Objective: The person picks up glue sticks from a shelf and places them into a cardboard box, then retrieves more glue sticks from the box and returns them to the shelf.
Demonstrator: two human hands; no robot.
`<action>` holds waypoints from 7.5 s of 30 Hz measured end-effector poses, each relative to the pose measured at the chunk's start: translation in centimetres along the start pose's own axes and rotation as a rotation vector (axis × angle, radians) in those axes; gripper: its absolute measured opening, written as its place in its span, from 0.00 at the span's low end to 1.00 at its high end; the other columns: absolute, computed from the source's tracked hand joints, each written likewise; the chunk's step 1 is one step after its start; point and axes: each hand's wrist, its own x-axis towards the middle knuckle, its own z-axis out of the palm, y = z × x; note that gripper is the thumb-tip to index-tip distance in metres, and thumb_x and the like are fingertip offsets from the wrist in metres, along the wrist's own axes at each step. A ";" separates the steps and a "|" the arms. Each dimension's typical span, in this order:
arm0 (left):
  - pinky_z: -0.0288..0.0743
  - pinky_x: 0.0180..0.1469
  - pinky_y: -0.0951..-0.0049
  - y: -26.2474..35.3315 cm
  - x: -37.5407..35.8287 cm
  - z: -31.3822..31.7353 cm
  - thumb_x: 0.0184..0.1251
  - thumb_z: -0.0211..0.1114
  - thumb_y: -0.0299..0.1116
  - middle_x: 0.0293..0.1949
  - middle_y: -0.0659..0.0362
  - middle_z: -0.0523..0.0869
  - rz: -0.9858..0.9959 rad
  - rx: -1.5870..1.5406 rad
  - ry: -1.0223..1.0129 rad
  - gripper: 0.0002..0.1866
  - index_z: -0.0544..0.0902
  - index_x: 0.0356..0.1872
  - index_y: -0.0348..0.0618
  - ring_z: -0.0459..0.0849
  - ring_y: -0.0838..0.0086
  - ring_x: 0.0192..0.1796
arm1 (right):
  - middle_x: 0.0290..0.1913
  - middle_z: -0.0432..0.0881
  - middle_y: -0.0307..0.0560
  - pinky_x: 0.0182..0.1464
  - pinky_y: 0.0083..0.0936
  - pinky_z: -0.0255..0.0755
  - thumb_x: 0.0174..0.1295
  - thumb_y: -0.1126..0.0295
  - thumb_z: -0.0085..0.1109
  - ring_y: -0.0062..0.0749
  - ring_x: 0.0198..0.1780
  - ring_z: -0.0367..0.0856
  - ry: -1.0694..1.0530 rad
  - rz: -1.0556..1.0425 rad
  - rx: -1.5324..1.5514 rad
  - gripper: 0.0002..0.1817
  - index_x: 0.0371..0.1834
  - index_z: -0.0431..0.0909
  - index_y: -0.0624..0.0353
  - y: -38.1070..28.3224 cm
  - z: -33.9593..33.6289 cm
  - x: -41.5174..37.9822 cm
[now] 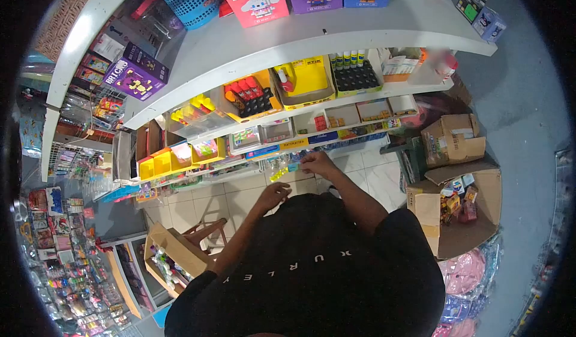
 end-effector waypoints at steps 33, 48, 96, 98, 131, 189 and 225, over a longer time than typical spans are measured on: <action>0.80 0.45 0.69 1.3 -3.9 2.9 0.69 0.65 0.38 0.40 0.49 0.87 -0.119 -0.253 0.112 0.24 0.74 0.61 0.37 0.87 0.67 0.42 | 0.54 0.81 0.57 0.58 0.42 0.73 0.59 0.64 0.60 0.53 0.58 0.77 0.607 -0.497 -1.157 0.18 0.52 0.78 0.57 0.6 -6.9 19.6; 0.80 0.40 0.74 -0.7 -4.7 1.5 0.69 0.66 0.37 0.38 0.53 0.87 -0.041 -0.314 0.349 0.23 0.74 0.60 0.34 0.86 0.74 0.36 | 0.63 0.74 0.56 0.71 0.46 0.55 0.46 0.64 0.65 0.49 0.69 0.67 0.208 -0.242 -1.388 0.29 0.57 0.80 0.53 -3.2 -4.9 15.2; 0.78 0.42 0.74 -6.6 -0.2 -0.1 0.69 0.65 0.34 0.44 0.57 0.85 0.183 -0.208 -0.369 0.20 0.76 0.58 0.39 0.84 0.75 0.42 | 0.36 0.86 0.50 0.44 0.35 0.78 0.54 0.69 0.60 0.42 0.39 0.85 0.390 -0.146 -0.766 0.12 0.41 0.83 0.59 8.1 9.3 -19.4; 0.78 0.40 0.76 -6.4 -0.1 0.5 0.69 0.65 0.34 0.42 0.59 0.85 0.221 -0.221 -0.336 0.18 0.77 0.56 0.39 0.84 0.76 0.39 | 0.36 0.86 0.49 0.45 0.38 0.78 0.54 0.69 0.60 0.43 0.40 0.85 0.406 -0.229 -0.813 0.11 0.40 0.83 0.57 7.2 9.2 -20.3; 0.77 0.39 0.75 14.5 0.0 34.3 0.69 0.67 0.42 0.36 0.59 0.85 0.223 0.482 -0.846 0.22 0.79 0.55 0.35 0.83 0.76 0.36 | 0.34 0.85 0.48 0.43 0.34 0.79 0.57 0.71 0.60 0.39 0.38 0.85 1.115 -0.239 -0.305 0.08 0.39 0.82 0.59 19.2 -19.9 -41.0; 0.55 0.75 0.53 26.2 3.6 53.0 0.66 0.67 0.34 0.73 0.50 0.66 0.554 0.741 -0.631 0.17 0.81 0.55 0.44 0.49 0.49 0.79 | 0.52 0.79 0.55 0.55 0.39 0.74 0.69 0.58 0.59 0.42 0.51 0.79 0.667 0.673 -0.479 0.25 0.61 0.68 0.62 32.0 -44.6 -42.5; 0.62 0.72 0.53 26.0 4.5 53.3 0.67 0.66 0.34 0.71 0.56 0.69 0.552 0.742 -0.644 0.16 0.83 0.55 0.45 0.50 0.51 0.79 | 0.57 0.78 0.52 0.55 0.40 0.75 0.63 0.56 0.66 0.43 0.52 0.80 0.356 0.647 -0.181 0.23 0.55 0.80 0.60 38.3 -49.8 -43.0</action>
